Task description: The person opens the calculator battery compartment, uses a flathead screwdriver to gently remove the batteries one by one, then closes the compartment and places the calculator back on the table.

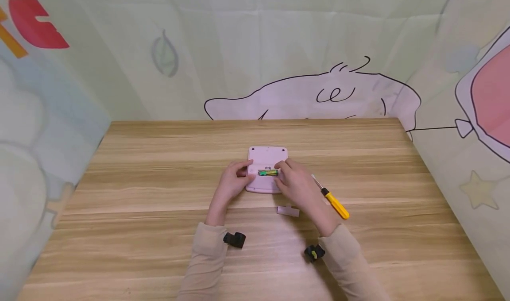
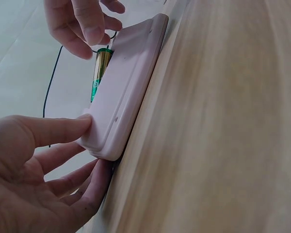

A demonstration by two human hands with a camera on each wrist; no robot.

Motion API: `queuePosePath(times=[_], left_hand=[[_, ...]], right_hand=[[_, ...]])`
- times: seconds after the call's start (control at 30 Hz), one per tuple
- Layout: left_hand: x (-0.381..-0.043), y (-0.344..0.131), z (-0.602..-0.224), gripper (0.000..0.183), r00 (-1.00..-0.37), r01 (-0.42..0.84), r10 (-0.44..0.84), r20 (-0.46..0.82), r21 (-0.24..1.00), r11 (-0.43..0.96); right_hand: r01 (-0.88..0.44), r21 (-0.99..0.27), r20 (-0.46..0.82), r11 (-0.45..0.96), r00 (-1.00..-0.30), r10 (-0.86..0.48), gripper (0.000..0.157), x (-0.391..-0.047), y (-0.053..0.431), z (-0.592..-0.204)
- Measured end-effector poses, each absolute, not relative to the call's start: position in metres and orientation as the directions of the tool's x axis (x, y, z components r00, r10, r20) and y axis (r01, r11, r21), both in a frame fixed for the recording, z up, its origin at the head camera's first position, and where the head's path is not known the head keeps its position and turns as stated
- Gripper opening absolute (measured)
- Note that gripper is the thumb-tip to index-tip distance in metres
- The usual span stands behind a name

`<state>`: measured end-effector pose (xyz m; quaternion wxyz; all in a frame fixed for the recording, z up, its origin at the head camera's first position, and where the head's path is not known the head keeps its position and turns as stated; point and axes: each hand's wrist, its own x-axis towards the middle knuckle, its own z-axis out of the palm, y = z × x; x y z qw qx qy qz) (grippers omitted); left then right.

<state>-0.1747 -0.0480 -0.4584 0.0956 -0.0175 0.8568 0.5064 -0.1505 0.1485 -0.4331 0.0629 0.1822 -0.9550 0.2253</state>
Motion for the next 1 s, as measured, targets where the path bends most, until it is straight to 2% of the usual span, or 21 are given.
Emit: queuePosePath(times=[1.0], left_hand=[[-0.175, -0.048, -0.457, 0.047, -0.984, -0.111, 0.065, -0.166, 0.856, 0.505]], right_hand=[[-0.455, -0.326, 0.191, 0.829, -0.89, -0.414, 0.024, -0.166, 0.137, -0.436]])
